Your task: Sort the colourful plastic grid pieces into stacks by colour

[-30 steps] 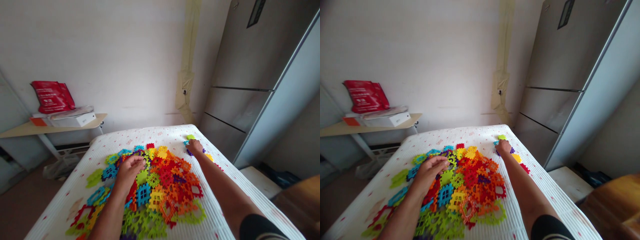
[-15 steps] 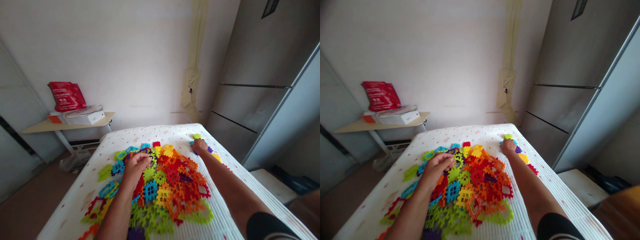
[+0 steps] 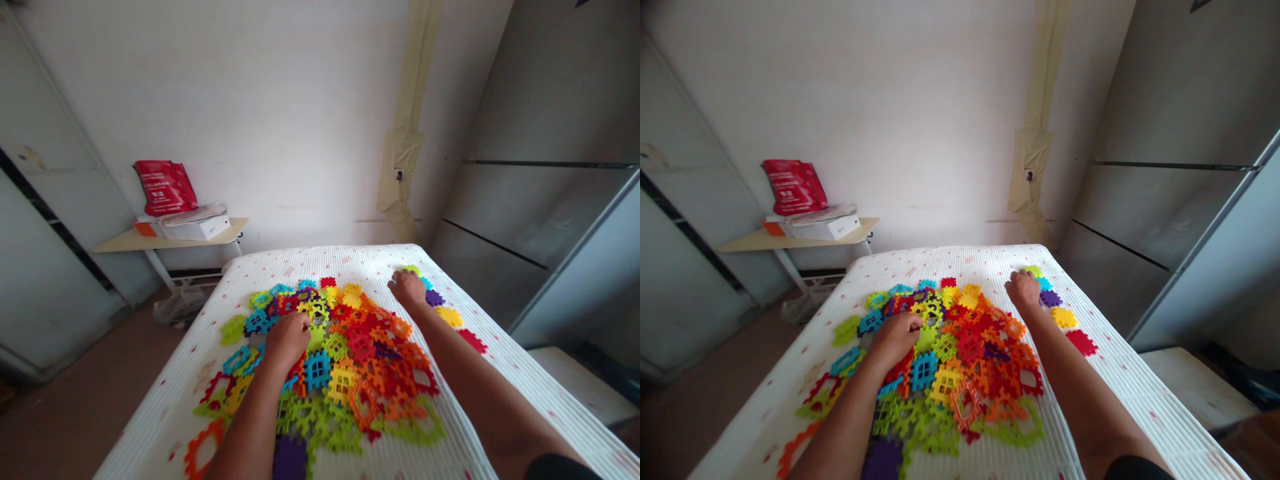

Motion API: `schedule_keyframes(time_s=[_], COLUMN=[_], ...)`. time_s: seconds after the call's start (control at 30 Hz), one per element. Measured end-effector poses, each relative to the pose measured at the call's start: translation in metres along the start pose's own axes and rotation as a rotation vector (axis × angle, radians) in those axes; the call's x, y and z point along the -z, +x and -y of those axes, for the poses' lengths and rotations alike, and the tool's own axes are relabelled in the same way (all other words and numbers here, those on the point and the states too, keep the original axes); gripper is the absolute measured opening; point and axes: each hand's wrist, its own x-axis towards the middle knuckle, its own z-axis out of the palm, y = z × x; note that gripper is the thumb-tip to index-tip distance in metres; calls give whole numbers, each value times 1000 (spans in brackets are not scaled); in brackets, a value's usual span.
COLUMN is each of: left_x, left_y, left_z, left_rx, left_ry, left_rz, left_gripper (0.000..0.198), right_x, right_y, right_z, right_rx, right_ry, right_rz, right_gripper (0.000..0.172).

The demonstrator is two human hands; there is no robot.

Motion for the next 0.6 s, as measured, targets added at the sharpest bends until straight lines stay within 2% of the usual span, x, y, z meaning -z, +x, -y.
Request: schedule_keyframes(time_s=[0.13,0.23,0.43,0.6], left_x=[-5,-7,-6,-1], left_y=[-2,-4,-5,-4], left_z=[-1,-1,-5,-8], left_rx=[-36,-39,-52,-43], left_ry=[149,190,260,193], left_rz=[33,23,29,49], left_gripper=[24,27,21,14], right_x=[2,2,4,4], right_y=[-24,-39,-60,-69], right_z=[17,28,44,50], right_rx=[145,224,346,397], right_ry=[92,147,222,231], right_rz=[-139,-188,-163,-123], right_gripper=[23,21,20,19])
